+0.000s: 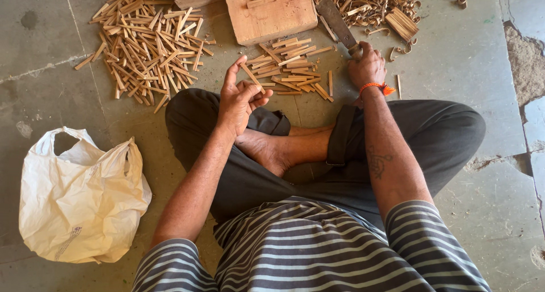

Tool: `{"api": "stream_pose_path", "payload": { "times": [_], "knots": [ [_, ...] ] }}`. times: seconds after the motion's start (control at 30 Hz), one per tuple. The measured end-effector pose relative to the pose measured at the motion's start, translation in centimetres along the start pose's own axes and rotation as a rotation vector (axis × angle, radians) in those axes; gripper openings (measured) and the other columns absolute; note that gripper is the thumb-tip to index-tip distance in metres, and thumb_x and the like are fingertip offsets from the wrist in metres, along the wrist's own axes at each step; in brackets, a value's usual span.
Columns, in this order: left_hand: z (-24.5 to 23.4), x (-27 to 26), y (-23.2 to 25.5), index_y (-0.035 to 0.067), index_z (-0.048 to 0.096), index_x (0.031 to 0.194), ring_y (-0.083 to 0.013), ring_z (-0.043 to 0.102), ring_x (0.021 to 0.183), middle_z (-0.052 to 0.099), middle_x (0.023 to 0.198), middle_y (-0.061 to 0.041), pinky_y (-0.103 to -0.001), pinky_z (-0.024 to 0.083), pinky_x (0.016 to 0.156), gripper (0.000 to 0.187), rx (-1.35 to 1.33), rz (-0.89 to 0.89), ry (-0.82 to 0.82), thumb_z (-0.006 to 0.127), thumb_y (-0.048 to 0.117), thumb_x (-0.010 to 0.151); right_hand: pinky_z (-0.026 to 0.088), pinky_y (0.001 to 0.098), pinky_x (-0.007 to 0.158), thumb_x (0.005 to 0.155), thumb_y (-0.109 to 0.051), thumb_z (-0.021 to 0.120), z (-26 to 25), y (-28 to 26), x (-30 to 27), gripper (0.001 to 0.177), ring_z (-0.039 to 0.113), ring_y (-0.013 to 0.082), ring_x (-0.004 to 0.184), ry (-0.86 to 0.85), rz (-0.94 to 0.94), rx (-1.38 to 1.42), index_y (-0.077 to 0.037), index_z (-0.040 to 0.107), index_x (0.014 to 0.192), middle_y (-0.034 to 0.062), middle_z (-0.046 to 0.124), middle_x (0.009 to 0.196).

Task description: The person sits on the floor and uses a chisel to carve small wooden sticks on a wooden block. They repeatedly strike the chisel with their hand to shape the wood, creating a pile of finished sticks and wood shavings. The person occasionally pauses to gather the finished sticks and place them into a white plastic bag.

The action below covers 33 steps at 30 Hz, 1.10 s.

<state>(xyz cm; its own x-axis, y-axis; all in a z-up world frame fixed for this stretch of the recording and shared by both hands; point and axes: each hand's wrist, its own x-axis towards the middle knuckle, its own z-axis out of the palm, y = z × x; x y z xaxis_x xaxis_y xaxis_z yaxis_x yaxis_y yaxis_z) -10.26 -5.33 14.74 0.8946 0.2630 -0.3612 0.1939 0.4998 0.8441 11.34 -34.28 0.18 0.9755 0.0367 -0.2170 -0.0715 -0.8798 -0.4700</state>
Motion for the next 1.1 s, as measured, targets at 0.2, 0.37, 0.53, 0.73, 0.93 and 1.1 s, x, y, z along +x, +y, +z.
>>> {"api": "stream_pose_path", "payload": {
  "times": [0.2,0.37,0.53,0.73,0.93,1.1],
  "knots": [
    [-1.2,2.5,-1.1,0.005,0.062,0.135,-0.0189,0.076,0.082,0.075,0.095,-0.011,-0.03,0.062,0.069,0.028,0.238,0.269,0.09,0.064,0.01,0.107,0.046,0.0487,0.102,0.094,-0.019,0.073,0.5,0.7,0.2,0.044,0.058,0.0387,0.117,0.18,-0.192,0.055,-0.017,0.06,0.136,0.0165,0.066,0.125],
    [-1.7,8.7,0.7,0.003,0.072,0.12,-0.0114,0.076,0.092,0.078,0.106,-0.011,-0.025,0.06,0.081,0.018,0.574,0.749,0.158,0.071,0.007,0.102,0.048,0.0493,0.088,0.092,-0.011,0.074,-1.5,-2.1,-1.9,0.045,0.061,0.0373,0.104,0.327,-0.428,0.224,-0.011,0.06,0.134,0.0172,0.066,0.116],
    [-1.6,17.0,1.7,0.003,0.076,0.114,-0.019,0.074,0.095,0.075,0.107,-0.008,-0.031,0.06,0.083,0.02,0.892,0.971,0.174,0.077,0.004,0.094,0.052,0.0477,0.089,0.097,-0.014,0.073,-2.3,-4.8,-3.7,0.03,0.064,0.0387,0.105,0.265,-0.648,0.036,-0.012,0.057,0.122,0.0142,0.066,0.11],
    [-3.0,24.5,-1.0,0.012,0.079,0.104,-0.0219,0.068,0.099,0.074,0.11,-0.002,-0.036,0.056,0.086,0.021,1.247,1.064,0.215,0.086,0.013,0.085,0.053,0.0499,0.086,0.093,-0.016,0.072,-3.2,-8.3,-4.6,0.043,0.067,0.0387,0.102,0.147,-0.459,0.015,-0.013,0.06,0.134,0.0152,0.071,0.111],
    [-4.4,26.2,-2.9,0.013,0.078,0.114,-0.0215,0.062,0.107,0.073,0.117,0.0,-0.037,0.05,0.095,0.032,1.249,0.946,0.17,0.088,0.02,0.084,0.053,0.0508,0.083,0.097,-0.021,0.068,-5.2,-10.5,-4.1,0.048,0.068,0.0401,0.101,-0.115,-0.298,-0.069,-0.017,0.055,0.143,0.016,0.071,0.114],
    [-4.3,26.9,-2.7,0.017,0.078,0.117,-0.0195,0.06,0.11,0.073,0.119,0.002,-0.037,0.049,0.098,0.038,1.229,0.883,0.162,0.09,0.027,0.082,0.052,0.0532,0.083,0.085,-0.023,0.073,-7.8,-10.0,-4.6,0.071,0.066,0.0461,0.101,-0.271,-0.277,-0.18,-0.012,0.046,0.15,0.0238,0.068,0.114]
  ]
}}
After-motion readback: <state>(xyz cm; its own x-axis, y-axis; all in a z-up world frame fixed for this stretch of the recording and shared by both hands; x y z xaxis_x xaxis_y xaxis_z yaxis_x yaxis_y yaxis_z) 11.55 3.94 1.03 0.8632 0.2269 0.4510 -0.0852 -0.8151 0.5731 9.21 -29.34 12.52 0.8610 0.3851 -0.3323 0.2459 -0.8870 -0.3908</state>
